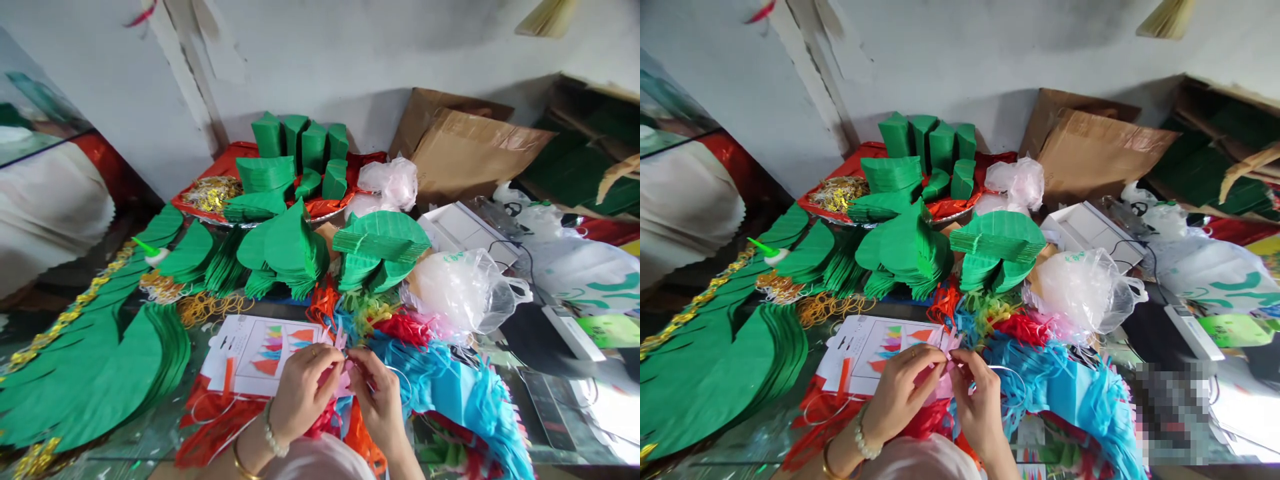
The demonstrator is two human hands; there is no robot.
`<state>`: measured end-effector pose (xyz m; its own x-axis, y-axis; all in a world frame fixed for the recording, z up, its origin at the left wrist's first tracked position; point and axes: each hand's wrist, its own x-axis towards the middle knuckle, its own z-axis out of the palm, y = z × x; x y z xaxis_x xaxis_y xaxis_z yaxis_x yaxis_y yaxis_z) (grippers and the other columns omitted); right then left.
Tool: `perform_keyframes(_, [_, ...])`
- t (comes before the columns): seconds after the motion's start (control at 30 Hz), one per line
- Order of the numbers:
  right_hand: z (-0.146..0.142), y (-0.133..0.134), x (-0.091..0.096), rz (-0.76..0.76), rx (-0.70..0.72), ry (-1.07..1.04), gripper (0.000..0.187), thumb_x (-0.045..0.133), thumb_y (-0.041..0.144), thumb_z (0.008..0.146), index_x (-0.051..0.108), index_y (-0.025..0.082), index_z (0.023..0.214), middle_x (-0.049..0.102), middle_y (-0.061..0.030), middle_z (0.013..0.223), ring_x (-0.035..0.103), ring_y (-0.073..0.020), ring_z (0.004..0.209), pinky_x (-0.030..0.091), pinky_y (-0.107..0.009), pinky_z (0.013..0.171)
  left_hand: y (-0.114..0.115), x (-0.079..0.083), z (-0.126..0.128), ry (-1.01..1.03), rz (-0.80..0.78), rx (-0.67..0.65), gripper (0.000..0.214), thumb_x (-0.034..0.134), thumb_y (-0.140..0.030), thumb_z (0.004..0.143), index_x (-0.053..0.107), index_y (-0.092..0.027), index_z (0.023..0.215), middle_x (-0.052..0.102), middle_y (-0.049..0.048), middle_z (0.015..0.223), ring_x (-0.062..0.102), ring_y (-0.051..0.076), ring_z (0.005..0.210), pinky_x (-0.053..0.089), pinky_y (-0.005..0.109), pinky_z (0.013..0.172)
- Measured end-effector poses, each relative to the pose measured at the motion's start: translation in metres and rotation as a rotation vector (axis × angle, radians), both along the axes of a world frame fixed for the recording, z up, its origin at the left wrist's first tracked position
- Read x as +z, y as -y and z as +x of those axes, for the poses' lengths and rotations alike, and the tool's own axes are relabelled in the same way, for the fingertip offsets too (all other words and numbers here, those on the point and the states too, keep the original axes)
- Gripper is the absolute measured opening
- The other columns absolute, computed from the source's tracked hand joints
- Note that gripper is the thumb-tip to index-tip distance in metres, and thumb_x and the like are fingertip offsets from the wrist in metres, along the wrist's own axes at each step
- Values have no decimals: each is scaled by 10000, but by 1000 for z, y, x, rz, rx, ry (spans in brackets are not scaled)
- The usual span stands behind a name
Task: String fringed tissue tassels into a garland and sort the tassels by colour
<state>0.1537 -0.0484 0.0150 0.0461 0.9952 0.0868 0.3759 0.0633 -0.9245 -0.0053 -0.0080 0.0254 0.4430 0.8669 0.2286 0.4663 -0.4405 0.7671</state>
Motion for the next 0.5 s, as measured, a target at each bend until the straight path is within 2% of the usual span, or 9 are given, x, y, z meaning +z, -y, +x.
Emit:
perform_keyframes(0.1, [-3,2,-2,-32,-11,-64,248,495,272,916,629,151,1086,650,-35,797,576,-132,651,469,-211,599,4,-5,3,34,-4,44,126,479,-157,924,581,-222,893,682,19,837,640,171,782,485,286,728])
perform_keyframes(0.2, [-5,3,-6,-60,-10,-80,244,545,290,885,636,151,1063,646,-33,790,580,-141,660,478,-219,611,7,-8,2,71,-9,73,128,497,-148,902,598,-225,883,692,19,839,646,174,790,486,291,740])
perform_keyframes(0.33, [0,7,-10,-92,7,-27,227,557,322,889,643,147,1005,612,-16,708,532,-124,586,440,-208,550,12,-7,-3,169,-116,100,108,511,-189,902,603,-220,854,695,27,862,638,178,820,483,304,774])
perform_keyframes(0.37, [3,10,-12,-98,17,-3,233,559,334,891,641,149,1005,601,-10,691,516,-120,570,426,-206,536,13,-7,-4,241,-193,115,110,504,-222,915,590,-215,847,694,34,885,635,170,799,489,297,752])
perform_keyframes(0.43, [11,18,-16,-119,41,52,240,562,356,895,642,157,1002,596,-6,688,504,-119,557,407,-208,521,16,-6,-5,478,-445,123,145,482,-307,940,531,-209,844,690,42,890,621,139,671,489,256,605])
perform_keyframes(0.5, [23,28,-20,-146,55,102,244,558,380,898,644,166,977,611,-12,704,509,-125,555,402,-215,514,18,-4,-9,768,-720,86,199,471,-383,946,456,-217,837,675,21,787,578,115,536,419,202,442])
